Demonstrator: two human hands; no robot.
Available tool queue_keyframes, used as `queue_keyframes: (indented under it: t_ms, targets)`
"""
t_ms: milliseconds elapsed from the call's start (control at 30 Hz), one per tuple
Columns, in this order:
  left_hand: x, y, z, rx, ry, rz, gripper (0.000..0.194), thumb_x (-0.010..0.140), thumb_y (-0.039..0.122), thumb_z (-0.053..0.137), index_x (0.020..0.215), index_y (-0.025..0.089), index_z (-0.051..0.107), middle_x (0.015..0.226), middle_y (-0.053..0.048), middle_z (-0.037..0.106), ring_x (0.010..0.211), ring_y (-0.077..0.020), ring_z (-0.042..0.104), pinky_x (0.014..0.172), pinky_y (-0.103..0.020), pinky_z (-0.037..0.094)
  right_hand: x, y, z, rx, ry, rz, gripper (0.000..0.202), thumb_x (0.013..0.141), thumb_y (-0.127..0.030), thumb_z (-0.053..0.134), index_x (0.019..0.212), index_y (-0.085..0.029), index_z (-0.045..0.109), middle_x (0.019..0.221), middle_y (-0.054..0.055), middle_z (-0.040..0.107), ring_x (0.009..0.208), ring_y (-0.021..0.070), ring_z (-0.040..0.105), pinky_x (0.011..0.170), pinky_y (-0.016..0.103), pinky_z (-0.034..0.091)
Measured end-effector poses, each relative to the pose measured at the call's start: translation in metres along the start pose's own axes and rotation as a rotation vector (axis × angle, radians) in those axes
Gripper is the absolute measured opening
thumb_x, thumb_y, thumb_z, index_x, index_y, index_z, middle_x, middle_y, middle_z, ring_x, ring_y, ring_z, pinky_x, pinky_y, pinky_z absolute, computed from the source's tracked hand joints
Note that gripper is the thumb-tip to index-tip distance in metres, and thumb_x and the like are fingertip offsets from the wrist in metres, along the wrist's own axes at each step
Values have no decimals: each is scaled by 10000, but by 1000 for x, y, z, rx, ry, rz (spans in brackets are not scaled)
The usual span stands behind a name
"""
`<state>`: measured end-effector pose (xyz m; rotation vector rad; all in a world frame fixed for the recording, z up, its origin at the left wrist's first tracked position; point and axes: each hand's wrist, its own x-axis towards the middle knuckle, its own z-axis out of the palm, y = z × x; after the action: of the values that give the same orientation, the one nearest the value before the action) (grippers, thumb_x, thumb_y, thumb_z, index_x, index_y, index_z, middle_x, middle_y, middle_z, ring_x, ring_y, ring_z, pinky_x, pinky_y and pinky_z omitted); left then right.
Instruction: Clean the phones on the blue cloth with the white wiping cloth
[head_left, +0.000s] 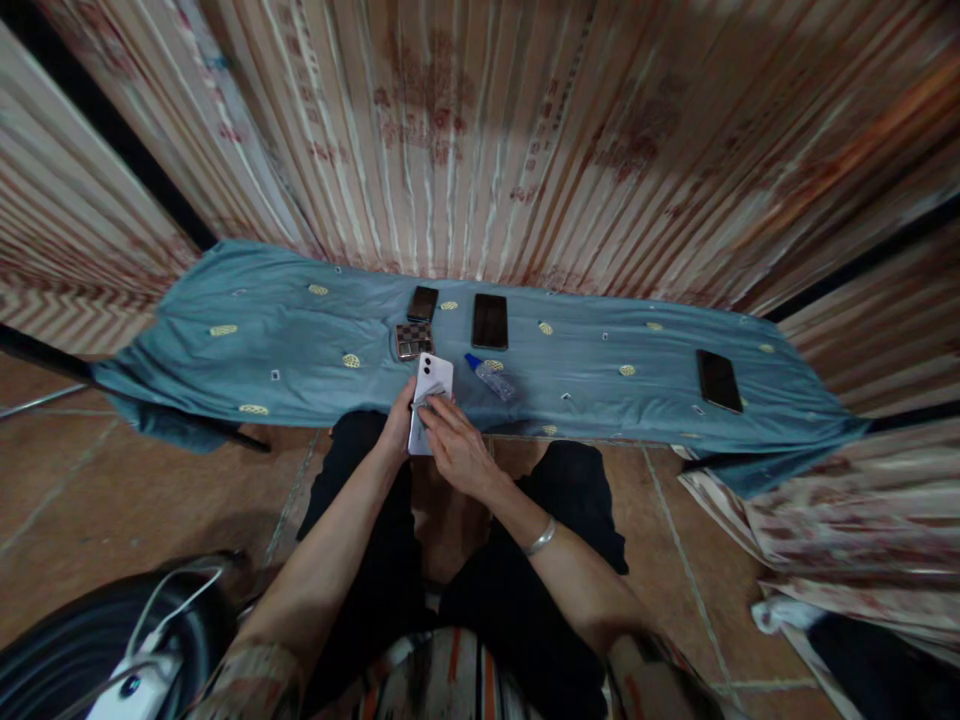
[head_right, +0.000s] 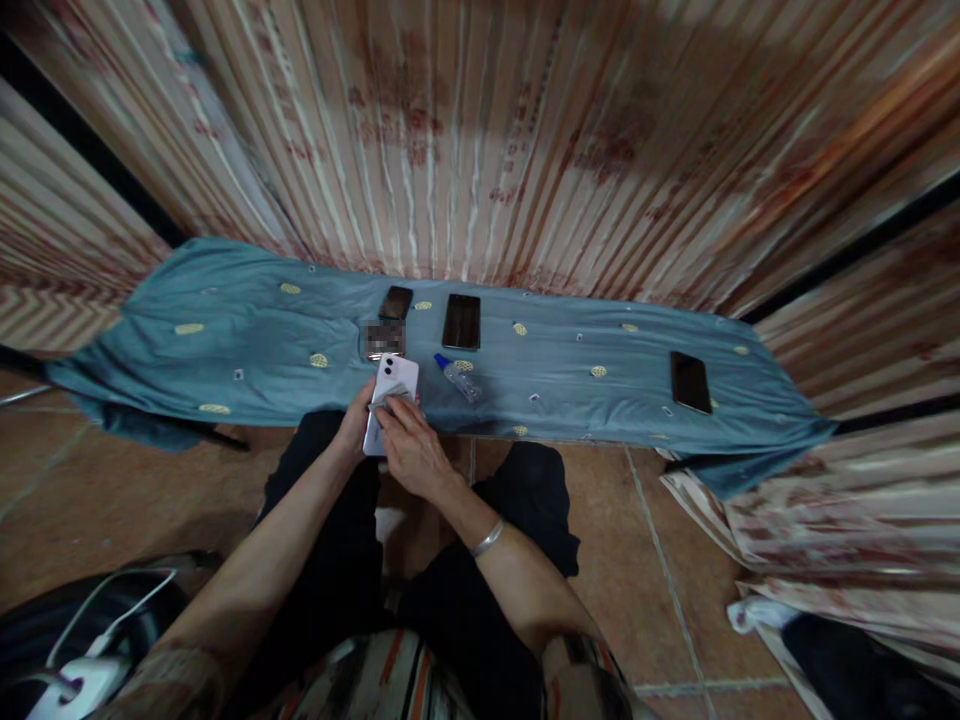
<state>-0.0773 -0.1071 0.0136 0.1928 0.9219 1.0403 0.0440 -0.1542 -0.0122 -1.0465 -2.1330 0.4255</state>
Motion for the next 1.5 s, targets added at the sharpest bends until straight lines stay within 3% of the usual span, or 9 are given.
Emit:
queue_keyframes:
  t_ms: [167, 367, 667, 900, 1133, 1500]
  targets:
    - [-2, 1, 4, -13, 0, -14, 604, 1042, 427, 295, 1201, 10, 701, 866, -154, 790, 828, -228, 768, 844, -314, 599, 0, 3, 1, 15, 27, -6, 443, 1017, -197, 383, 1410, -136, 579, 1480, 169, 547, 1441, 248, 455, 1231, 468, 379]
    - [0, -1, 5, -13, 56, 50, 478, 1022, 344, 400, 1267, 38, 674, 893, -116, 797, 846, -218, 765, 874, -295, 586, 3, 7, 2, -4, 27, 75, 501, 994, -186, 390, 1478, -127, 503, 1532, 169, 492, 1474, 259, 404, 1240, 495, 369]
    - [-8, 3, 12, -5, 101, 38, 456, 1037, 323, 371, 1183, 50, 706, 810, -93, 792, 810, -202, 766, 836, -270, 592, 3, 6, 2, -26, 13, 92, 482, 1001, -210, 393, 1445, -84, 534, 1524, 195, 499, 1469, 273, 411, 1237, 487, 369]
    - [1, 1, 3, 6, 76, 60, 456, 1016, 352, 409, 1152, 52, 724, 823, -108, 795, 800, -221, 766, 824, -295, 599, 0, 8, -1, -5, 8, 53, 433, 1010, -208, 404, 1391, -131, 594, 1492, 162, 543, 1447, 242, 449, 1234, 447, 375]
    - [-5, 1, 10, 16, 73, 10, 467, 1028, 341, 379, 1194, 50, 703, 808, -113, 793, 778, -225, 769, 776, -294, 609, 3, 13, 1, -45, 28, 134, 479, 989, -189, 387, 1422, -74, 558, 1511, 199, 514, 1444, 281, 447, 1228, 492, 379]
    - [-7, 3, 7, 19, 37, 39, 430, 1009, 359, 440, 1190, 75, 708, 781, -86, 789, 704, -220, 758, 727, -292, 611, 3, 15, -4, -19, -4, 132, 417, 1005, -242, 434, 1364, -130, 614, 1469, 173, 565, 1415, 255, 484, 1221, 464, 387]
